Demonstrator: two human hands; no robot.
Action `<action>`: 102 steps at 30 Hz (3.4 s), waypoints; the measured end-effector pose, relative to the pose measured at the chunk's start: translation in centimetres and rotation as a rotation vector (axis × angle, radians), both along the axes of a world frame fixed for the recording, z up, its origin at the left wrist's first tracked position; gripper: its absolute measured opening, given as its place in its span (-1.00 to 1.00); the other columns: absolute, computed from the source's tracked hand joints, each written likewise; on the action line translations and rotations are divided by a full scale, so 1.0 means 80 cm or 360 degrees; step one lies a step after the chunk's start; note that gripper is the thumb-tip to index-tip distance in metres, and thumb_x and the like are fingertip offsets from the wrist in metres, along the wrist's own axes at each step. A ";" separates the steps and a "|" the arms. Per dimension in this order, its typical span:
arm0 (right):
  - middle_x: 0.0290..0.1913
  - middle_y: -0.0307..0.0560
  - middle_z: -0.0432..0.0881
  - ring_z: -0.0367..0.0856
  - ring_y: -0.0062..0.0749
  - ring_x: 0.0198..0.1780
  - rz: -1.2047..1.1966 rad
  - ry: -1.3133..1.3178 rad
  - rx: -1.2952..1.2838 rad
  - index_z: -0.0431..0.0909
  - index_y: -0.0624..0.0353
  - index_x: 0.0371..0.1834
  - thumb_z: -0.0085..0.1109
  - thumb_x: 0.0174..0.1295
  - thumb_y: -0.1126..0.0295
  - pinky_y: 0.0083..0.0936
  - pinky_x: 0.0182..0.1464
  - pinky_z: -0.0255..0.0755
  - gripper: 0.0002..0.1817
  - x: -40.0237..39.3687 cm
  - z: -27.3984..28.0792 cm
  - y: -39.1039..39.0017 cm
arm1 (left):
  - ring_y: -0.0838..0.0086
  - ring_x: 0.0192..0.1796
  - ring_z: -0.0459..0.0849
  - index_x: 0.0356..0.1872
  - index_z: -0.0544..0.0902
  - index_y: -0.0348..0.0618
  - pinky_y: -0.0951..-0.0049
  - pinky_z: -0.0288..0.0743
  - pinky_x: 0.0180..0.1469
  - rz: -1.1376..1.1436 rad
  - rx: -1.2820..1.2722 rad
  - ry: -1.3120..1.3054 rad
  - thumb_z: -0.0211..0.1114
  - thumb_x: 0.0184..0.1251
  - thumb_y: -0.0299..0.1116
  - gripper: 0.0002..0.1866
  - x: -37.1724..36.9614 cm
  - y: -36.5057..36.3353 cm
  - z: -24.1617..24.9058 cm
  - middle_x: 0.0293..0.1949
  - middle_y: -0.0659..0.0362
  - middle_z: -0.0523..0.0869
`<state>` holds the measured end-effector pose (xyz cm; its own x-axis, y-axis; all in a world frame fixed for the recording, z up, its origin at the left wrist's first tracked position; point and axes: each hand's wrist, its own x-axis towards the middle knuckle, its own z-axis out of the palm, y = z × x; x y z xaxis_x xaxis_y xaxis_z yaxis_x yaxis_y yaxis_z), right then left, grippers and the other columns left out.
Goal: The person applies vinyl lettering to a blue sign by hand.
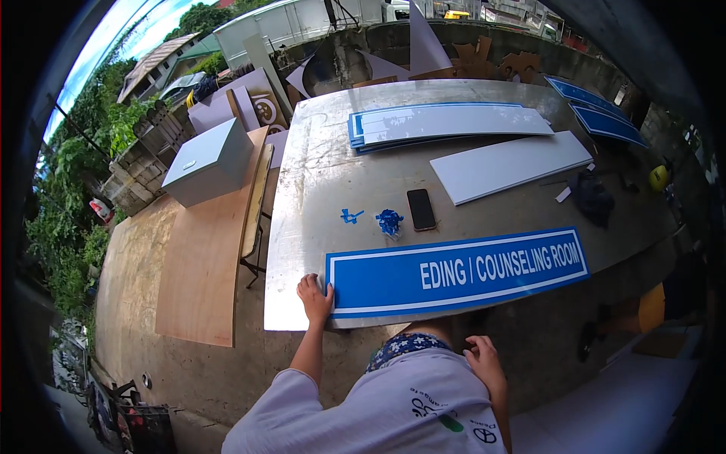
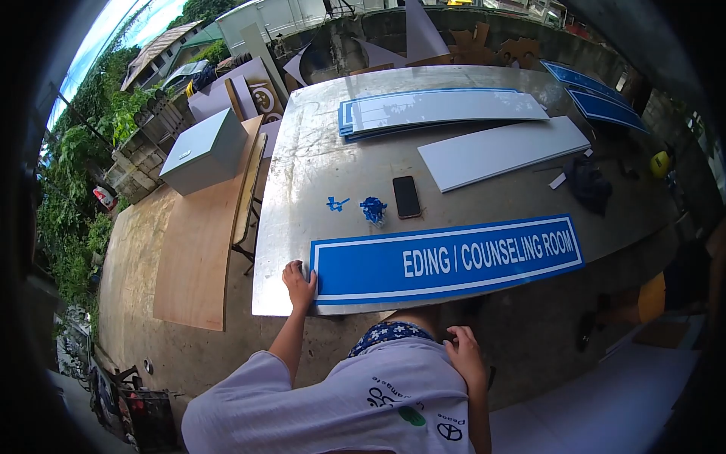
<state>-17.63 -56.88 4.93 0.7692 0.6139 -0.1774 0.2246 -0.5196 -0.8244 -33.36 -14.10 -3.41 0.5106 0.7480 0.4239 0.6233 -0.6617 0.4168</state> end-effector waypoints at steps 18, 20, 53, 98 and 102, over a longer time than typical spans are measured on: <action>-0.02 0.01 0.52 0.62 -0.27 -0.16 0.0016 -0.0048 0.0036 0.54 0.23 0.00 0.25 0.13 0.49 -0.42 -0.08 0.53 -0.67 0.004 -0.012 -0.008 | 0.07 0.15 0.36 0.01 0.45 -0.27 0.10 0.14 0.31 0.0030 -0.0078 0.0019 0.26 0.19 -0.24 -0.57 -0.001 0.001 -0.002 0.01 -0.06 0.47; -0.03 0.01 0.52 0.62 -0.26 -0.16 0.0042 -0.0076 0.0012 0.54 0.23 -0.01 0.26 0.13 0.49 -0.40 -0.08 0.53 -0.67 0.004 -0.006 -0.007 | 0.07 0.14 0.37 0.00 0.46 -0.27 0.10 0.14 0.30 0.0020 -0.0064 0.0003 0.25 0.21 -0.22 -0.58 -0.001 0.002 -0.004 0.00 -0.05 0.48; -0.13 -0.02 0.53 0.59 -0.35 -0.25 -0.0289 -0.0289 0.0233 0.23 0.12 0.34 0.18 0.13 0.62 -0.39 -0.11 0.48 -0.34 -0.035 0.023 -0.044 | 0.13 0.19 0.38 0.01 0.47 -0.20 0.10 0.12 0.27 0.0005 0.0057 -0.0026 0.17 0.31 -0.20 -0.64 -0.004 0.006 -0.014 0.06 -0.03 0.46; -0.34 -0.08 0.50 0.57 -0.18 -0.24 0.1111 -0.0313 0.0118 0.51 0.13 -0.38 0.12 0.05 0.34 -0.27 -0.23 0.50 -0.87 0.106 -0.040 0.039 | 0.09 0.35 0.25 0.19 0.35 -0.17 -0.05 -0.09 0.43 0.0653 -0.0154 0.0745 0.18 0.32 -0.08 -0.47 0.059 -0.033 0.012 0.25 -0.08 0.34; -0.30 -0.03 0.47 0.57 -0.14 -0.21 0.1142 -0.0148 0.0143 0.50 0.13 -0.35 0.13 0.08 0.34 -0.25 -0.17 0.50 -0.87 0.078 -0.064 0.035 | 0.08 0.36 0.22 0.21 0.32 -0.17 -0.06 -0.09 0.43 0.0488 -0.0049 0.0655 0.15 0.36 -0.12 -0.50 0.096 -0.050 0.015 0.24 -0.08 0.32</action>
<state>-11.39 -54.08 -0.18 0.1811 0.9818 -0.0564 0.5557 -0.1495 -0.8178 -25.71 -18.13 -2.20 0.3858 0.8984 0.2096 0.9032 -0.4142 0.1126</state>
